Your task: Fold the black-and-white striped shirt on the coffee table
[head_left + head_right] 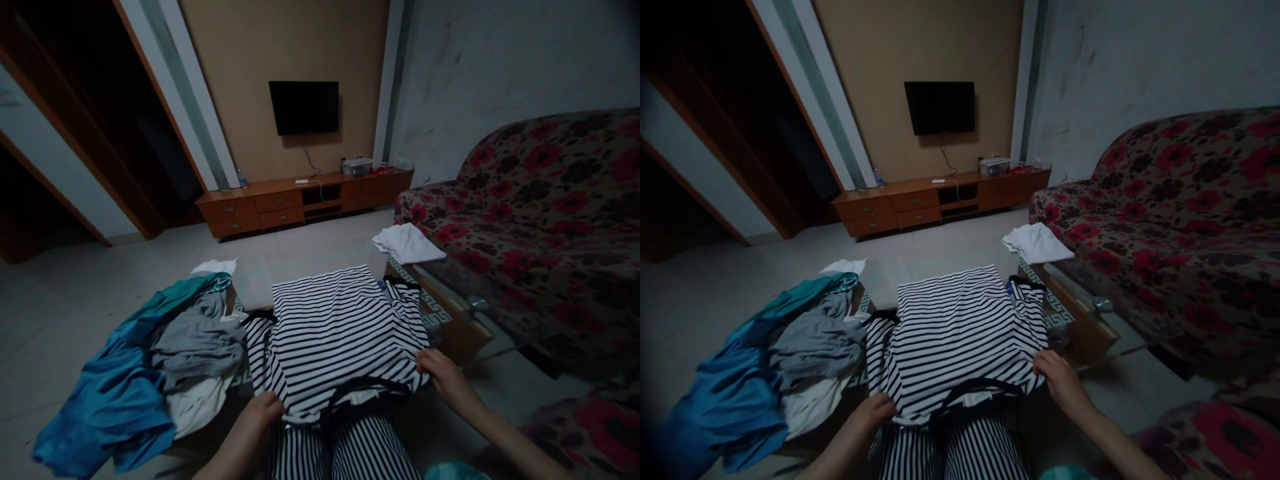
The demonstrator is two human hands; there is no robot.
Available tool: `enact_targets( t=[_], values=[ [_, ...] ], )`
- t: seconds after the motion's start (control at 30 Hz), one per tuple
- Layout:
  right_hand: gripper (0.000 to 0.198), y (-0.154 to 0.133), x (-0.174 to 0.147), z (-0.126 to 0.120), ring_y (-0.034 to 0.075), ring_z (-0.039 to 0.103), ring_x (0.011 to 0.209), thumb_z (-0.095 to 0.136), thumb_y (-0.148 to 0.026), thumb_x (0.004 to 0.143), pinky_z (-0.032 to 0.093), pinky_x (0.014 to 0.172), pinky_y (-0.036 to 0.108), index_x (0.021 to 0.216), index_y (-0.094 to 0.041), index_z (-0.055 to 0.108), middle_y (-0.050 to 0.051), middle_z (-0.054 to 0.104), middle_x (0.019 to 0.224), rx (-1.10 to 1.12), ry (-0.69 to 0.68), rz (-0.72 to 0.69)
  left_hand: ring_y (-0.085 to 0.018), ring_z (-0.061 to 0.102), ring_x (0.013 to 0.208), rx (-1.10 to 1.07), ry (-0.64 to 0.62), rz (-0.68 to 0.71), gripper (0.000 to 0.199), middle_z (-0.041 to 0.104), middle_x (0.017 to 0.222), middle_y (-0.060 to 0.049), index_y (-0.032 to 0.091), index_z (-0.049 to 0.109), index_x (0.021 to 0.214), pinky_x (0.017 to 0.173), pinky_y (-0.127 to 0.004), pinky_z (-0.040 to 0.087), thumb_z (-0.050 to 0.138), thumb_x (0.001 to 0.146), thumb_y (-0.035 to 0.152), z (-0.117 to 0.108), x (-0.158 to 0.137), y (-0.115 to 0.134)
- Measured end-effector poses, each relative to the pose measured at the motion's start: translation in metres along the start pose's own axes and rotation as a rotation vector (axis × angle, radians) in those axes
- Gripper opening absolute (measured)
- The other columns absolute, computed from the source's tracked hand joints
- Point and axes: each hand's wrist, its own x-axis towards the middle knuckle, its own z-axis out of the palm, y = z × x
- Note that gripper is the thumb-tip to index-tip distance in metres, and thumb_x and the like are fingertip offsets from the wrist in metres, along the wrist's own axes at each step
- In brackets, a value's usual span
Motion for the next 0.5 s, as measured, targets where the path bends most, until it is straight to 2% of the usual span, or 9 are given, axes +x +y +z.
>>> enact_targets(
  t=[0.07,0.13,0.2,0.3,0.37,0.43,0.5],
  values=[
    [0.03,-0.004,-0.007,-0.013,0.023,0.059,0.089,0.039,-0.008,0.067,0.046,0.082,0.037,0.073,-0.025,0.064,0.006,0.066,0.09,-0.026,-0.079,0.034,-0.019,0.055,0.09,-0.076,-0.105,0.043,0.026,0.062,0.098,-0.005,0.027,0.066,0.089,0.08,-0.029,0.043,0.045,0.08,0.014,0.0,-0.01,0.003],
    [0.033,-0.01,0.004,-0.029,0.022,0.06,0.087,0.039,-0.008,0.068,0.045,0.082,0.036,0.076,-0.025,0.066,0.005,0.067,0.087,-0.06,-0.108,0.053,-0.018,0.057,0.093,-0.164,-0.133,0.097,0.029,0.062,0.103,-0.004,0.029,0.066,0.097,0.082,-0.028,0.045,0.044,0.082,0.016,-0.009,-0.006,0.005],
    [0.035,-0.017,0.034,-0.043,0.022,0.06,0.092,0.041,-0.009,0.068,0.044,0.087,0.036,0.084,-0.024,0.068,0.005,0.068,0.092,-0.066,-0.068,0.031,-0.019,0.056,0.103,-0.226,-0.037,0.138,0.031,0.061,0.112,-0.005,0.029,0.064,0.107,0.092,-0.029,0.044,0.044,0.085,0.02,-0.028,0.016,0.004],
    [0.037,-0.023,0.111,-0.054,0.02,0.06,0.1,0.042,-0.011,0.073,0.043,0.093,0.032,0.096,-0.02,0.069,0.006,0.068,0.103,-0.007,-0.001,0.003,-0.022,0.054,0.112,-0.197,0.209,0.13,0.031,0.061,0.119,-0.009,0.023,0.062,0.112,0.101,-0.034,0.041,0.045,0.086,0.025,-0.067,0.081,-0.003],
    [0.036,-0.023,0.171,-0.05,0.017,0.061,0.1,0.041,-0.011,0.078,0.044,0.091,0.027,0.1,-0.018,0.069,0.007,0.068,0.106,-0.002,-0.032,0.107,-0.023,0.055,0.111,-0.113,0.351,0.002,0.034,0.061,0.118,-0.011,0.018,0.061,0.114,0.099,-0.035,0.042,0.045,0.084,0.019,-0.092,0.135,-0.015],
    [0.031,-0.017,0.227,-0.04,0.017,0.062,0.1,0.045,-0.013,0.08,0.044,0.09,0.024,0.098,-0.017,0.07,0.007,0.069,0.105,-0.062,-0.068,0.289,-0.024,0.053,0.117,-0.025,0.458,-0.272,0.037,0.059,0.122,-0.015,0.013,0.058,0.117,0.099,-0.034,0.041,0.047,0.082,0.015,-0.113,0.184,-0.033],
    [0.024,-0.006,0.274,-0.026,0.02,0.063,0.097,0.05,-0.018,0.081,0.046,0.087,0.026,0.093,-0.014,0.071,0.012,0.07,0.099,-0.119,-0.068,0.454,-0.029,0.055,0.115,0.004,0.49,-0.475,0.036,0.06,0.117,-0.022,0.005,0.058,0.113,0.093,-0.035,0.044,0.052,0.079,0.015,-0.126,0.224,-0.054]
  ],
)
